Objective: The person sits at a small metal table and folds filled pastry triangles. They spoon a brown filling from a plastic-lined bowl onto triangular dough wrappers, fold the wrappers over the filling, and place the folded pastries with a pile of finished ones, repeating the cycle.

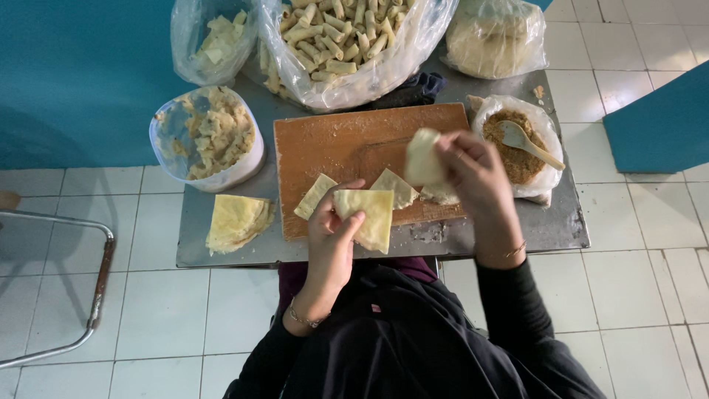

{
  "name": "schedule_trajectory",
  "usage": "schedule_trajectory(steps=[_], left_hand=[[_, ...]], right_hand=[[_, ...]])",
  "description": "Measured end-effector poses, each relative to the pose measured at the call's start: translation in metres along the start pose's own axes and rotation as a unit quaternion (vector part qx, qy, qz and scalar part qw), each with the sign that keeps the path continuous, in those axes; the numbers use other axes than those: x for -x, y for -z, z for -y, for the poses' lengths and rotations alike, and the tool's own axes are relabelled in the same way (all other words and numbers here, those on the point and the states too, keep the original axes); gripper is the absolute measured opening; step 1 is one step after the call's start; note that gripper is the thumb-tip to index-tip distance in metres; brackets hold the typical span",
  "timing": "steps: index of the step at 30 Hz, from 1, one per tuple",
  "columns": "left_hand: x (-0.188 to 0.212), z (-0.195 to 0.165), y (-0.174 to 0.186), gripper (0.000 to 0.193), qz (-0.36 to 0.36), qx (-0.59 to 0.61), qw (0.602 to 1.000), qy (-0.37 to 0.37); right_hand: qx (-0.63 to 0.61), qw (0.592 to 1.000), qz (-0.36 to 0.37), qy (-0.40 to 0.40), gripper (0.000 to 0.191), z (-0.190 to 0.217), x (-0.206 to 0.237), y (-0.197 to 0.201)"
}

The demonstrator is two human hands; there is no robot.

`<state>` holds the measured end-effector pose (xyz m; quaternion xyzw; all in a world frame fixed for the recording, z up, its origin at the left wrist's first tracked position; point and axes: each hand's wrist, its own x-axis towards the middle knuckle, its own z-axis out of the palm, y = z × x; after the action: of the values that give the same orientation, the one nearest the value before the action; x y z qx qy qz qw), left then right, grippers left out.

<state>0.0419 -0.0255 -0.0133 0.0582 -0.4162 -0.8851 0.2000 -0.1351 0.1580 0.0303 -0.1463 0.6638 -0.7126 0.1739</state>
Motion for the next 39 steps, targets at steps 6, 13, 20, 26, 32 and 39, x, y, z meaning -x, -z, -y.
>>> schedule_trajectory(steps=[6,13,20,26,32,39], left_hand=[[-0.004,-0.001,0.006,0.041,-0.037,0.027,0.999,-0.013],[-0.004,-0.009,0.003,0.042,-0.048,0.029,0.998,-0.004],[-0.001,-0.003,-0.003,0.041,-0.059,0.006,0.998,-0.015],[0.005,-0.003,-0.007,0.045,0.012,-0.076,0.995,-0.059],[0.006,-0.009,-0.013,0.059,0.048,-0.136,0.985,-0.092],[0.005,-0.019,-0.021,0.068,0.057,-0.149,0.983,-0.086]], right_hand=[[0.334,0.899,-0.061,0.279,0.017,0.02,-0.04,0.004],[0.556,0.752,0.113,0.335,0.014,0.016,-0.033,-0.009],[0.378,0.86,0.117,0.322,0.026,0.037,0.032,-0.047],[0.345,0.882,0.097,0.306,0.031,0.04,0.066,-0.08],[0.329,0.893,0.098,0.292,0.024,0.036,0.067,-0.077],[0.301,0.906,0.114,0.275,0.022,0.028,0.065,-0.068]])
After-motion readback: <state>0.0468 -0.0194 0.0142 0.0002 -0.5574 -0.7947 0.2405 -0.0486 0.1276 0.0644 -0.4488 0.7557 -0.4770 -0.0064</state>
